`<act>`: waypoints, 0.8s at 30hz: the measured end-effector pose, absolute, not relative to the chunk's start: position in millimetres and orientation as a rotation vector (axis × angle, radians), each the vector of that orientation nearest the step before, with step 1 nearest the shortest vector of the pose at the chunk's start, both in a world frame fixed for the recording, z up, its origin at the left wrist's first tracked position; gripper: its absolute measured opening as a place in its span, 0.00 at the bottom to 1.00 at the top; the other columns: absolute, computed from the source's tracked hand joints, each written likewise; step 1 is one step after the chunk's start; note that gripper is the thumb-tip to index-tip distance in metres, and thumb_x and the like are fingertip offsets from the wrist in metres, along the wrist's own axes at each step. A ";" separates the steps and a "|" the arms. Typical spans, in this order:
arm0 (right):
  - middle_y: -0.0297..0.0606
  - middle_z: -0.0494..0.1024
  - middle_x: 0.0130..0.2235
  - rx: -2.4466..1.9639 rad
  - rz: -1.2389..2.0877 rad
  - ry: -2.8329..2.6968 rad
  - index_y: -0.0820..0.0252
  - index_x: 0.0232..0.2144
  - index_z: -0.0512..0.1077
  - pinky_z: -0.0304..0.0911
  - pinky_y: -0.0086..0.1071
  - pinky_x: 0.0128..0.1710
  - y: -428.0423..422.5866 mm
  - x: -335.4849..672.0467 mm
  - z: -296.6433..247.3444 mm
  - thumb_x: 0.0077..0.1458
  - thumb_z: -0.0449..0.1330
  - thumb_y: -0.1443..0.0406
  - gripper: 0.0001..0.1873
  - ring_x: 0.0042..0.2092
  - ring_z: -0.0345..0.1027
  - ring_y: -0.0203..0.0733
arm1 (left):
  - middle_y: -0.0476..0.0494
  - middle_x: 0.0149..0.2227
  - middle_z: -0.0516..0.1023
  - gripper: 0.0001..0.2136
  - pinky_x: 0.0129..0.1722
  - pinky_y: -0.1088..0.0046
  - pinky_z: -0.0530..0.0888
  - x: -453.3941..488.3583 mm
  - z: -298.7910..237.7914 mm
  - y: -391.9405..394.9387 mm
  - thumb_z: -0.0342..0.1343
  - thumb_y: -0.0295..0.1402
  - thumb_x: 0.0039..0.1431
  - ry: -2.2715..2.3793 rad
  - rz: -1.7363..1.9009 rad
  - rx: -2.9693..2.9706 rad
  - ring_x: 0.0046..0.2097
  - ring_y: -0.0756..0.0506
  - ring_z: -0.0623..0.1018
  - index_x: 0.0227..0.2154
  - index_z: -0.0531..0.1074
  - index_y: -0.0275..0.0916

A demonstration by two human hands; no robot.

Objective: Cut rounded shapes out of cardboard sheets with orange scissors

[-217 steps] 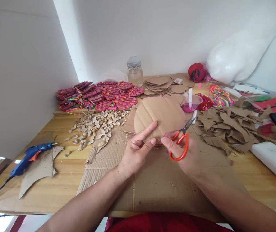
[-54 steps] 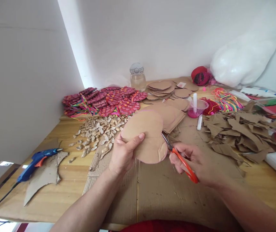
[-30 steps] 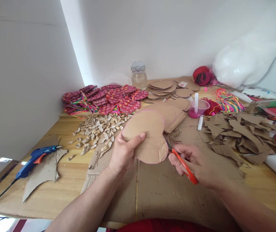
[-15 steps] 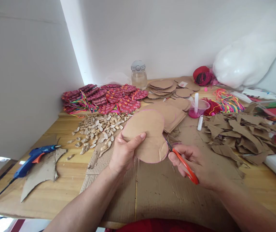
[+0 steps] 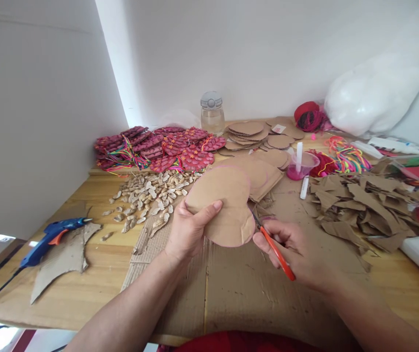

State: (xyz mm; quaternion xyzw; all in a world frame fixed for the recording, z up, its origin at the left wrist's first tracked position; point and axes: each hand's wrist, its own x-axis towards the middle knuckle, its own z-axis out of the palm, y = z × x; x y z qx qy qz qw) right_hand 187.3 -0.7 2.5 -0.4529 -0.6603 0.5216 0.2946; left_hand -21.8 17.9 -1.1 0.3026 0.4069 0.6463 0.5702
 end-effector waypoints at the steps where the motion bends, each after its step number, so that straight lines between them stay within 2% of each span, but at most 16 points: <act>1: 0.26 0.59 0.17 -1.213 1.380 -1.764 0.56 0.19 0.57 0.46 0.28 0.20 -0.7 187.1 2.7 0.60 0.60 0.49 0.26 0.20 0.51 0.31 | 0.40 0.46 0.83 0.31 0.44 0.66 0.80 -21.9 -1.2 17.9 0.73 0.28 0.43 0.952 1.513 0.712 0.46 0.40 0.83 0.53 0.73 0.39; 6: 0.26 0.59 0.17 -1.245 1.357 -1.776 0.56 0.19 0.58 0.46 0.29 0.20 -1.3 186.5 3.4 0.61 0.59 0.49 0.26 0.20 0.50 0.32 | 0.39 0.47 0.83 0.30 0.49 0.62 0.79 -21.7 -2.2 17.4 0.73 0.29 0.43 0.955 1.518 0.709 0.47 0.39 0.82 0.53 0.74 0.39; 13: 0.29 0.62 0.19 -1.324 1.285 -1.875 0.56 0.20 0.60 0.47 0.31 0.22 -1.8 186.1 4.4 0.63 0.55 0.49 0.26 0.22 0.55 0.35 | 0.39 0.47 0.83 0.30 0.47 0.61 0.80 -21.7 -0.2 17.7 0.73 0.30 0.43 0.969 1.507 0.695 0.46 0.39 0.83 0.52 0.74 0.39; 18: 0.27 0.57 0.20 -1.335 1.216 -1.867 0.56 0.19 0.59 0.44 0.30 0.23 0.8 186.3 -1.8 0.60 0.60 0.49 0.26 0.23 0.51 0.34 | 0.39 0.46 0.83 0.31 0.45 0.62 0.80 -21.8 -0.2 19.4 0.74 0.30 0.41 0.988 1.518 0.692 0.45 0.38 0.83 0.52 0.74 0.39; 21: 0.27 0.58 0.19 -1.306 1.281 -1.788 0.56 0.18 0.58 0.45 0.30 0.22 3.1 187.0 -4.0 0.57 0.63 0.50 0.26 0.22 0.51 0.33 | 0.39 0.46 0.83 0.30 0.43 0.65 0.81 -22.3 -0.6 19.7 0.73 0.29 0.43 0.966 1.521 0.698 0.44 0.39 0.83 0.52 0.74 0.38; 24: 0.27 0.61 0.17 -1.257 1.455 -1.616 0.56 0.20 0.60 0.46 0.29 0.21 5.9 188.4 -1.1 0.58 0.61 0.49 0.25 0.21 0.52 0.32 | 0.39 0.45 0.83 0.29 0.43 0.65 0.81 -23.3 -0.4 19.8 0.73 0.28 0.44 0.946 1.530 0.697 0.43 0.41 0.83 0.52 0.74 0.38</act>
